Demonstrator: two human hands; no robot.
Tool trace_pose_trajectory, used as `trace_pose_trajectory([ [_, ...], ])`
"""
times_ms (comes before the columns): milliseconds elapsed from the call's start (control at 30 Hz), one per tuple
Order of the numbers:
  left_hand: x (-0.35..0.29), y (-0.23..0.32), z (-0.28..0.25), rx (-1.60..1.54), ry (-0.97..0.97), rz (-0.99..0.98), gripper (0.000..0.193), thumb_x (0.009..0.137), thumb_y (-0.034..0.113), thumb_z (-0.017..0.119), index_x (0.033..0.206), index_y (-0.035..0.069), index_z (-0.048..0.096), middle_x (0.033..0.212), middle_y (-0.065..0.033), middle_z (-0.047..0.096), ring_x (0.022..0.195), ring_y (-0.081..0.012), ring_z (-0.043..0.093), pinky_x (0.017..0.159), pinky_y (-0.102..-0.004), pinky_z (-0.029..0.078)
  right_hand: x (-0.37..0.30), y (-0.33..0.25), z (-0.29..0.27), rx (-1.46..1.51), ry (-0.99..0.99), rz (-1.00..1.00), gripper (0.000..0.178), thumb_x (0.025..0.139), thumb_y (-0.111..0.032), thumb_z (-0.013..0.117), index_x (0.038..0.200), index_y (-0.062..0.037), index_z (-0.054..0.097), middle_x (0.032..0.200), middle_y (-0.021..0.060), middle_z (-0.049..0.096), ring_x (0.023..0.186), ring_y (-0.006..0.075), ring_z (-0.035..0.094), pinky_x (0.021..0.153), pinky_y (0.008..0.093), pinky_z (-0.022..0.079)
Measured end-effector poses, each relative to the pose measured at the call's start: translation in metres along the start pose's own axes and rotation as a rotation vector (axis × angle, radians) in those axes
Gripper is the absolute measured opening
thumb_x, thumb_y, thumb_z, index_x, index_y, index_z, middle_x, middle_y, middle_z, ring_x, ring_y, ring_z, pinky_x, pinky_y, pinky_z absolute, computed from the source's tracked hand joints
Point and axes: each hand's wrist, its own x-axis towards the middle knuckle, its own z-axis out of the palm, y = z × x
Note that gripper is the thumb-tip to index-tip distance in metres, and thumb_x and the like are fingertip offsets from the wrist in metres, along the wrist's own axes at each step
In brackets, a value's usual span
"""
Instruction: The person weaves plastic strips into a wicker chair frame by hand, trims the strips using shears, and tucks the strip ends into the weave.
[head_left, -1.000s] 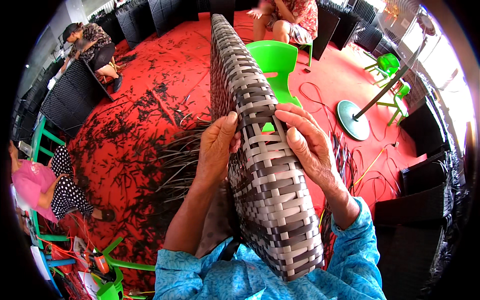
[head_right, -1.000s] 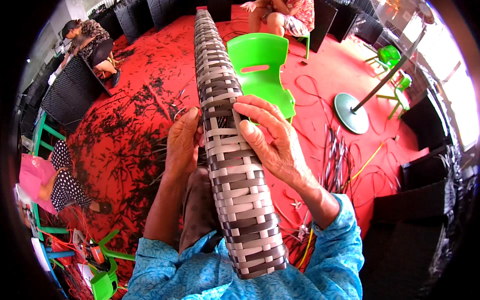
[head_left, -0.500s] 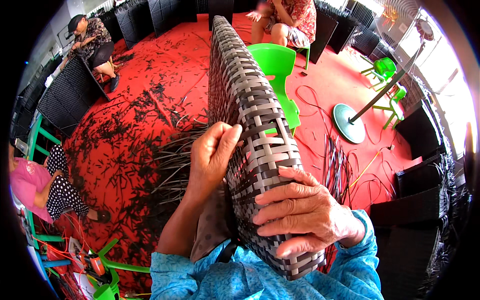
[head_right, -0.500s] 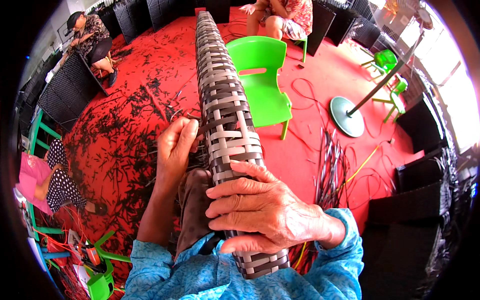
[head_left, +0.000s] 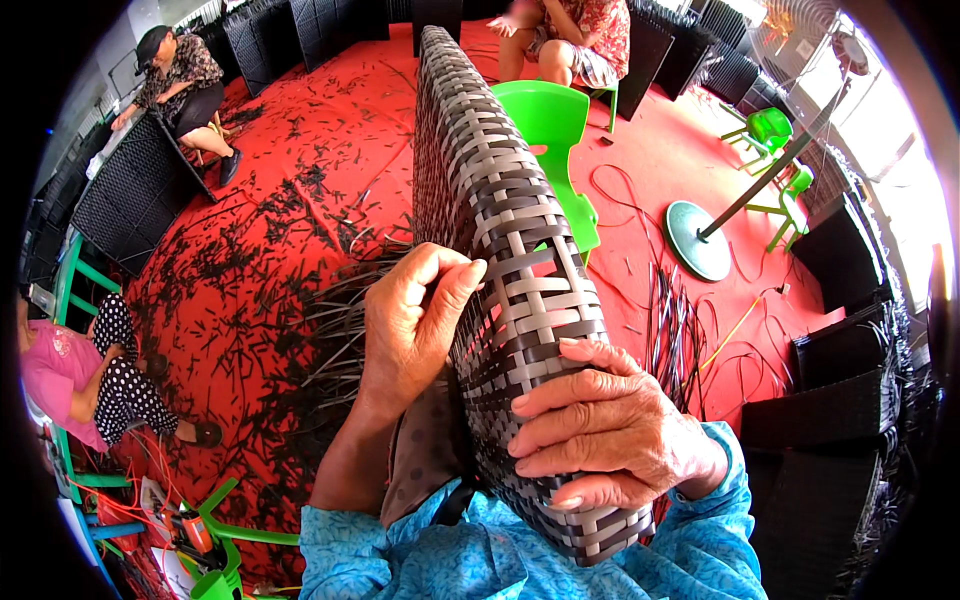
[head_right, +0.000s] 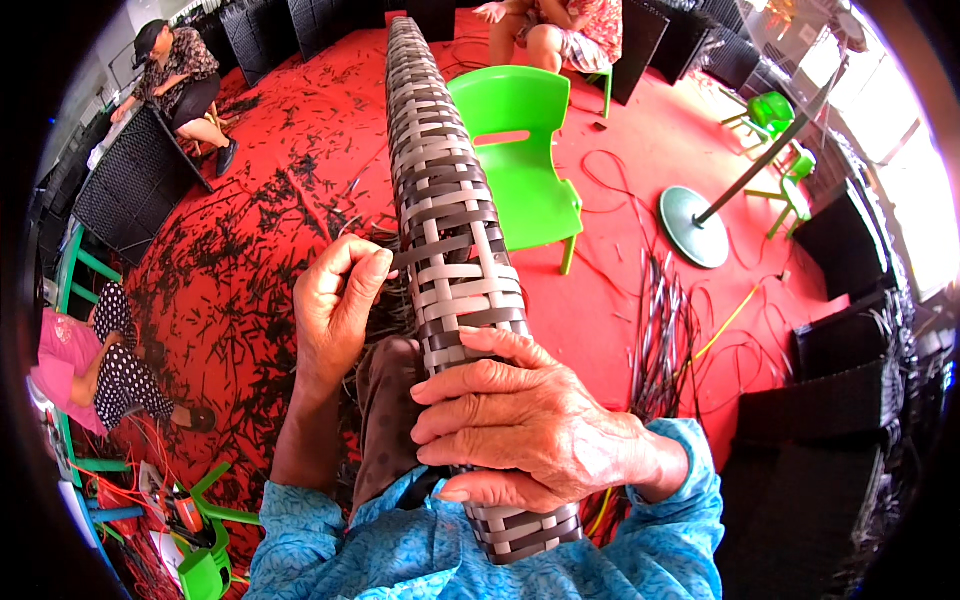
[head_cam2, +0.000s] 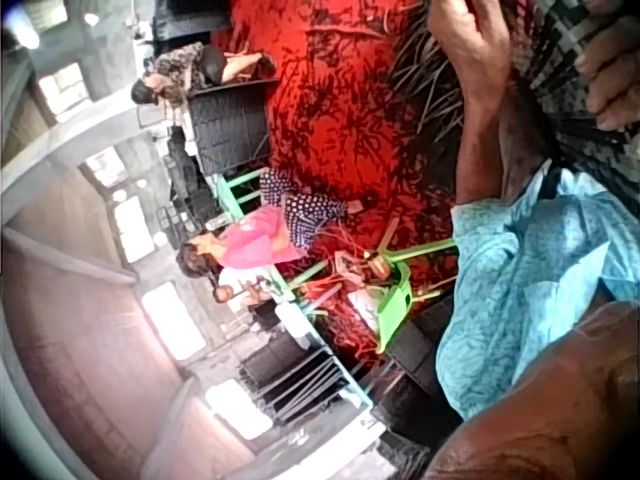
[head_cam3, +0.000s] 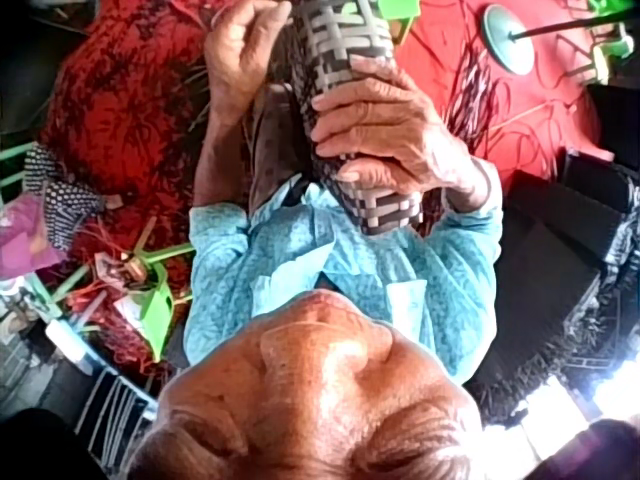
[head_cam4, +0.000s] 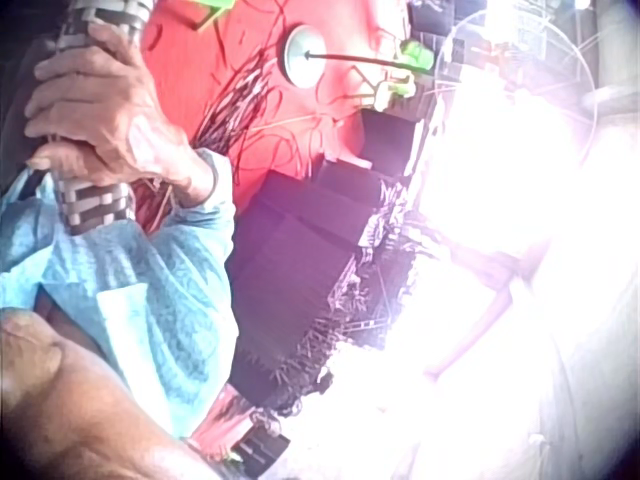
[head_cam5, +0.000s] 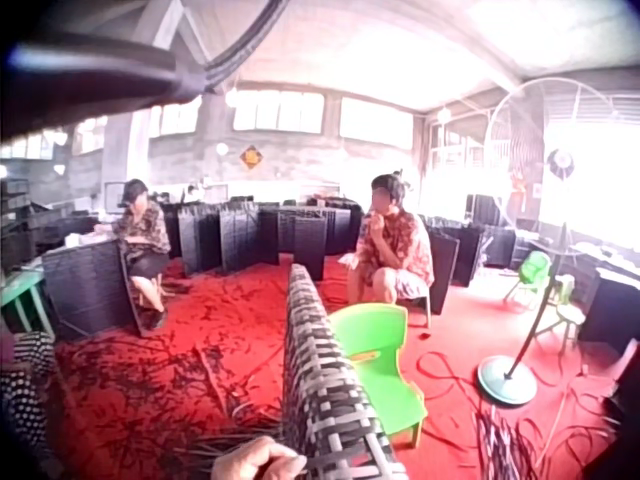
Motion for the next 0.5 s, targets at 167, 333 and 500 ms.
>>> trace_pose_trajectory([
  [167, 0.0005, -0.0029, -0.0002, -0.011, -0.006, -0.054, 0.017, 0.083, 0.011, 0.057, 0.073, -0.002, 0.053, 0.063, -0.0044, 0.052, 0.057, -0.0082, 0.046, 0.055, -0.0222, 0.039, 0.0010, -0.0016, -0.0004, 0.012, 0.014, 0.001, 0.024, 0.074, -0.030, 0.064, 0.086, -0.0093, 0.064, 0.093, -0.0005, 0.061, 0.101, 0.0175, 0.054, 0.097, 0.0431, 0.026],
  [333, 0.0012, -0.0048, 0.0008, -0.006, -0.008, -0.043, 0.017, 0.084, 0.011, 0.057, 0.074, -0.002, 0.052, 0.063, -0.0033, 0.051, 0.058, -0.0070, 0.045, 0.055, -0.0219, 0.038, -0.0003, -0.0007, -0.0007, 0.027, 0.026, -0.001, 0.024, 0.075, -0.030, 0.064, 0.087, -0.0091, 0.063, 0.093, 0.0002, 0.060, 0.101, 0.0181, 0.053, 0.097, 0.0431, 0.026],
  [500, 0.0004, -0.0088, 0.0020, -0.002, -0.016, -0.064, 0.017, 0.084, 0.011, 0.056, 0.074, -0.002, 0.052, 0.062, -0.0027, 0.050, 0.058, -0.0069, 0.044, 0.055, -0.0215, 0.038, -0.0011, 0.0008, -0.0001, 0.032, 0.040, -0.021, 0.023, 0.074, -0.029, 0.064, 0.086, -0.0083, 0.063, 0.093, 0.0010, 0.060, 0.100, 0.0192, 0.053, 0.096, 0.0431, 0.028],
])
